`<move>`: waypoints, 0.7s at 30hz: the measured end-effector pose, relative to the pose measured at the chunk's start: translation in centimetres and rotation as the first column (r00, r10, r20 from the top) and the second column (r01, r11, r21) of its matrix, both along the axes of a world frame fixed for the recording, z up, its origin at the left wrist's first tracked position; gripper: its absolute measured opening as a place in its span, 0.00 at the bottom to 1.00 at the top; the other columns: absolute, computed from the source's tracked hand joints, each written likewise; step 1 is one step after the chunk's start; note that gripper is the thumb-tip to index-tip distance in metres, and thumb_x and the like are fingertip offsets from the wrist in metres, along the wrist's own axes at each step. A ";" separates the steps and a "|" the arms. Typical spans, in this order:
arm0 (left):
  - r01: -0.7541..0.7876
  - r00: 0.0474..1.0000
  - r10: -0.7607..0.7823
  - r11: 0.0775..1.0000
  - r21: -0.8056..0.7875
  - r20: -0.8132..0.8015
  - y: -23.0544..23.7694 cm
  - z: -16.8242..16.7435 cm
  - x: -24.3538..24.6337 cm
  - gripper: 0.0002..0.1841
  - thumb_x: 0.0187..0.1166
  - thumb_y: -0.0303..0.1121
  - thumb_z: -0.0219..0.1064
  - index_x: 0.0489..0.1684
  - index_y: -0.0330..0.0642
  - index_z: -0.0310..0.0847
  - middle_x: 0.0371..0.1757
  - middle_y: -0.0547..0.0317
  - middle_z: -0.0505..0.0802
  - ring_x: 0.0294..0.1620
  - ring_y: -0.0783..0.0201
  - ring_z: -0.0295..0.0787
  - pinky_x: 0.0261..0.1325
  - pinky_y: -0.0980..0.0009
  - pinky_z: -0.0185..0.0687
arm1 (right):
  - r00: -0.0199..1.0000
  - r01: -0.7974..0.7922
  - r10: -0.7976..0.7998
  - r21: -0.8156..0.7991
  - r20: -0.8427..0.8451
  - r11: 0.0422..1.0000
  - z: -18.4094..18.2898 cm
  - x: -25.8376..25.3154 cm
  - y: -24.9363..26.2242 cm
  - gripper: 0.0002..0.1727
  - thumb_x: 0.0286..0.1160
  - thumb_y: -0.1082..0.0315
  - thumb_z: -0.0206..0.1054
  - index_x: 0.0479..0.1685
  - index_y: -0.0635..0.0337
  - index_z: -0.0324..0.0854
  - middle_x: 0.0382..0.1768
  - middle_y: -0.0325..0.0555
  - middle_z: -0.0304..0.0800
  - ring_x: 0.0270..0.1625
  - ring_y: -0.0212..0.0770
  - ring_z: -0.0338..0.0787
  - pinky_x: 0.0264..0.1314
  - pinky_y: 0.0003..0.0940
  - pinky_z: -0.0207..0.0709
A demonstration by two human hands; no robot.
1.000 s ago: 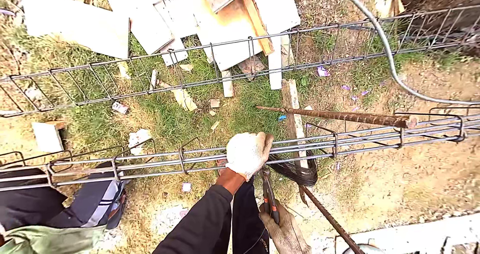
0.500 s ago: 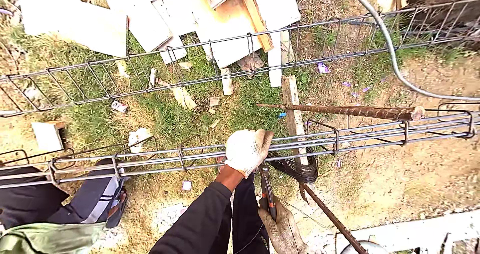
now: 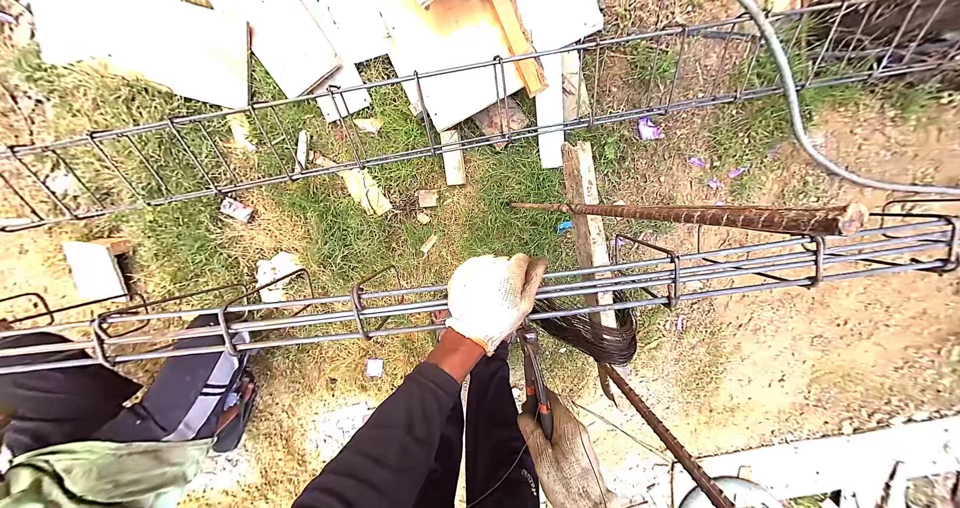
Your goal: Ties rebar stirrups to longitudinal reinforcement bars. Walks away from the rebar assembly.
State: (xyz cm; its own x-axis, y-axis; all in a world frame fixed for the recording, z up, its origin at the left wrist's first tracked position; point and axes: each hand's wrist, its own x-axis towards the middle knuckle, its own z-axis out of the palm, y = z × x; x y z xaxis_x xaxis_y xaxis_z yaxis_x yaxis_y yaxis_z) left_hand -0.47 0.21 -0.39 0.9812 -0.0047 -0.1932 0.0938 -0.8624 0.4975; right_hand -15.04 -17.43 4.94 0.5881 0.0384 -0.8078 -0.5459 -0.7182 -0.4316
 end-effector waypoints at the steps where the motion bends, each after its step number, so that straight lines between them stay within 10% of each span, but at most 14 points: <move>1: 0.001 1.000 -0.001 1.000 -0.002 0.000 0.0 0.0 0.0 0.23 0.88 0.54 0.54 0.26 0.53 0.86 0.20 0.61 0.85 0.25 0.58 0.87 0.26 0.55 0.79 | 1.000 -0.001 0.001 -0.017 -0.011 1.000 0.3 0.2 0.2 0.22 0.78 0.50 0.65 0.62 0.55 0.83 0.33 0.38 0.88 0.34 0.36 0.88 0.39 0.41 0.84; 6: -0.006 1.000 0.006 1.000 0.008 0.001 -0.1 0.0 0.0 0.23 0.88 0.54 0.54 0.24 0.54 0.85 0.19 0.63 0.85 0.25 0.59 0.86 0.27 0.56 0.79 | 0.987 0.155 -0.154 0.029 -0.033 0.987 1.2 -0.2 0.8 0.28 0.81 0.54 0.65 0.77 0.56 0.76 0.33 0.38 0.91 0.28 0.36 0.89 0.35 0.42 0.88; 10: -0.008 1.000 0.008 1.000 0.002 0.010 -0.1 -0.2 0.0 0.23 0.88 0.53 0.55 0.23 0.54 0.84 0.18 0.63 0.84 0.24 0.60 0.85 0.27 0.56 0.78 | 0.957 0.289 -0.276 0.196 -0.092 0.937 0.6 -0.2 0.3 0.20 0.89 0.55 0.50 0.52 0.58 0.84 0.25 0.39 0.89 0.25 0.39 0.89 0.29 0.42 0.87; 15: -0.008 0.999 0.008 1.000 -0.002 0.041 -0.2 -0.3 -0.2 0.23 0.88 0.52 0.54 0.22 0.53 0.82 0.18 0.62 0.83 0.24 0.59 0.85 0.26 0.56 0.78 | 0.739 0.652 -0.352 0.479 -0.574 0.587 0.5 1.0 -0.6 0.38 0.91 0.40 0.31 0.48 0.65 0.79 0.24 0.50 0.87 0.23 0.46 0.89 0.27 0.46 0.88; 21: -0.007 0.996 0.005 1.000 0.014 0.094 -0.4 -0.8 0.3 0.22 0.86 0.50 0.56 0.21 0.52 0.84 0.18 0.64 0.84 0.25 0.60 0.87 0.28 0.57 0.80 | 0.467 0.863 -0.011 0.453 -0.884 0.225 -0.3 1.7 -2.0 0.41 0.69 0.17 0.51 0.47 0.46 0.84 0.25 0.40 0.85 0.26 0.39 0.87 0.26 0.37 0.83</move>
State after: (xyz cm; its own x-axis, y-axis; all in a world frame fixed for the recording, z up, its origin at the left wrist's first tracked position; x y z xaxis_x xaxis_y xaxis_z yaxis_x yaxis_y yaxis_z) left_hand -0.20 -0.19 -1.20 0.9949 0.0034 -0.1004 0.0525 -0.8691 0.4918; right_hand -13.37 -19.42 4.61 0.1513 0.7890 -0.5954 -0.9582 0.2650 0.1077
